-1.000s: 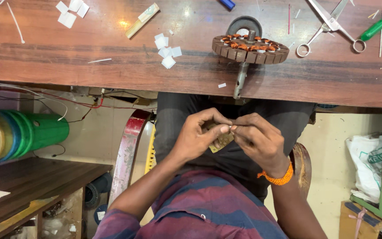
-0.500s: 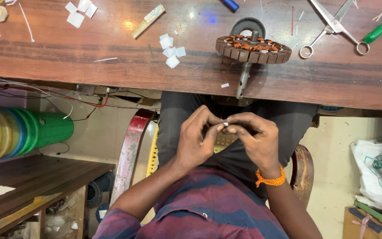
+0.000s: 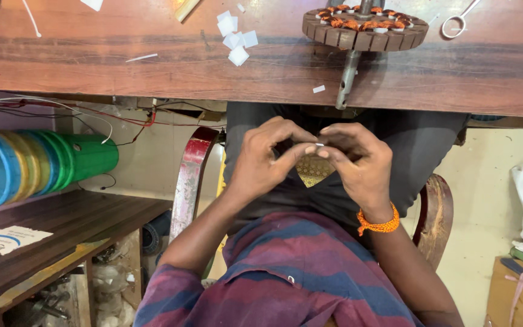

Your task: The person sits at a workbench assembling a fan motor rotor. They repeatedly pick up small white insulator pieces, shape or fold them by hand, and press them into the slots around the rotor, occasionally using a green-handled screwdriver to adjust or seat the pieces in the slots.

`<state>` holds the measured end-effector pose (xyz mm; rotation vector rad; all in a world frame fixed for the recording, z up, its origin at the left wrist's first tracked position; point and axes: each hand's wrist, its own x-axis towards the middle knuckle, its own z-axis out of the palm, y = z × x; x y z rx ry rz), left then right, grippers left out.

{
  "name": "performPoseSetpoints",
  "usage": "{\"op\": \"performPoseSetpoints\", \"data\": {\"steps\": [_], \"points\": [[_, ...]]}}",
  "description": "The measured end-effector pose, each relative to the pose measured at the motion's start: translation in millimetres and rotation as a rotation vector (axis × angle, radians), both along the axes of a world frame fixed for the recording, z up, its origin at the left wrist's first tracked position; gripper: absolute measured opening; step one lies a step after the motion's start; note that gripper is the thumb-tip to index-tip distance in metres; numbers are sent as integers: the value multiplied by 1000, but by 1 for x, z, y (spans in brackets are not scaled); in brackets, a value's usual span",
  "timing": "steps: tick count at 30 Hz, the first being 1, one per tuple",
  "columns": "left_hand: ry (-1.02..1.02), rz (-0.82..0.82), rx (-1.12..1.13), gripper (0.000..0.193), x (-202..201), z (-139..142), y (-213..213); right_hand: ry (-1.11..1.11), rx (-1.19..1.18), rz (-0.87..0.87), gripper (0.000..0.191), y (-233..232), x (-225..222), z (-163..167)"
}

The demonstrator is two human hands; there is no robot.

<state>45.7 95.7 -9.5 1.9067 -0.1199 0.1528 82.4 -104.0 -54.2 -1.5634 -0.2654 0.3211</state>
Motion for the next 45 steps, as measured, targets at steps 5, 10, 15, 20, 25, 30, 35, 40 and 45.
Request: {"op": "performPoseSetpoints", "data": {"steps": [5, 10, 15, 20, 25, 30, 35, 40, 45], "points": [[18, -21, 23, 9, 3, -10, 5, 364, 244, 44, 14, 4, 5, -7], [27, -149, -167, 25, 4, -19, 6, 529, 407, 20, 11, 2, 4, -18], [47, -153, -240, 19, 4, -23, 2, 544, 427, 92, 10, -2, 1, -17], [12, -186, -180, 11, 3, -24, 3, 553, 432, 152, 11, -4, -2, -14], [30, -115, -169, 8, 9, -20, -4, 614, 466, 130, 12, -4, 2, -16], [32, -123, -207, 18, 12, -8, -5, 585, 589, 44, 13, -9, 3, -21], [-180, -7, 96, 18, 20, 17, 8, 552, 612, -137, 17, -37, 19, -20], [-698, -37, 501, 53, 92, 37, 29, 167, 611, -226, 16, -70, 26, 7], [-540, -188, 265, 75, 145, 22, 23, -210, 505, -309, 14, -71, 32, 44]]}}
